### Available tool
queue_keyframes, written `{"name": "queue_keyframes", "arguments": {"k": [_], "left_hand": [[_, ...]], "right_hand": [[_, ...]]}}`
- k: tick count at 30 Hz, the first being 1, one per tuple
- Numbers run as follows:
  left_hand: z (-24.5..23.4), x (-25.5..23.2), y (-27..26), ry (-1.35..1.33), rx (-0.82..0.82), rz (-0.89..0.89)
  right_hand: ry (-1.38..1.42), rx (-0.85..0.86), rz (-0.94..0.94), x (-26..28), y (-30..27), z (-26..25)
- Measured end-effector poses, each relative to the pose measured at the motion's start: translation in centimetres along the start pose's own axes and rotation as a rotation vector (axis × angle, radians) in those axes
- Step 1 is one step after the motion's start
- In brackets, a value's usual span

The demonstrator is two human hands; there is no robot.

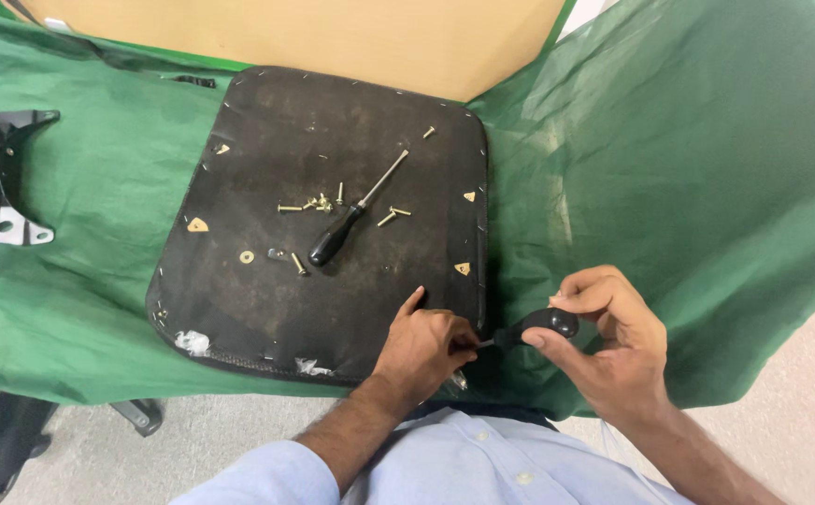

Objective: The person uses a screwdriver to tighten screws into the underside of a black chair seat. They then gather the remaining screws and washers, flip the seat upright, and press down on the surface.

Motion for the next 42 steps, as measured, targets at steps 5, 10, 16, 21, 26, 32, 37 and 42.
{"name": "queue_keyframes", "arguments": {"k": [5,10,16,21,26,32,37,42], "left_hand": [[-0.2,-0.1,0.0,-0.001,0.0,0.082],[0.4,0.1,-0.3,0.021,-0.011,0.147],[0.5,0.9,0.0,-0.049,-0.043,0.115],[0.0,1.0,0.2,-0.052,-0.114,0.139],[-1.8,2.0,-0.9,-0.062,-0.216,0.131],[-3.6,3.8,-1.4,-0.034,-0.255,0.044],[-5.5,5.7,-2.0,0.103,-0.277,-0.008],[-6.3,7.4,-2.7,0.102,-0.273,-0.144]], "right_hand": [[0.049,0.027,0.028,0.4,0.5,0.8],[0.113,0.021,0.115,0.3,0.4,0.6],[0.127,0.067,0.142,0.5,0.4,0.7],[0.191,0.126,0.132,0.8,0.8,1.2],[0.126,0.035,0.05,1.0,0.7,1.0],[0.113,0.004,0.096,1.0,1.0,0.8],[0.186,-0.025,0.124,1.0,1.2,0.7],[0.178,-0.052,0.152,0.7,1.3,0.8]]}}
Point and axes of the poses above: each hand's wrist, its own y-axis towards the middle knuckle, its own z-axis out of the palm, x = y × z, the point moved 7 cm from there along y, towards the middle knuckle, and after that the axes turned 8 degrees about -x, right-handed, at the moved point
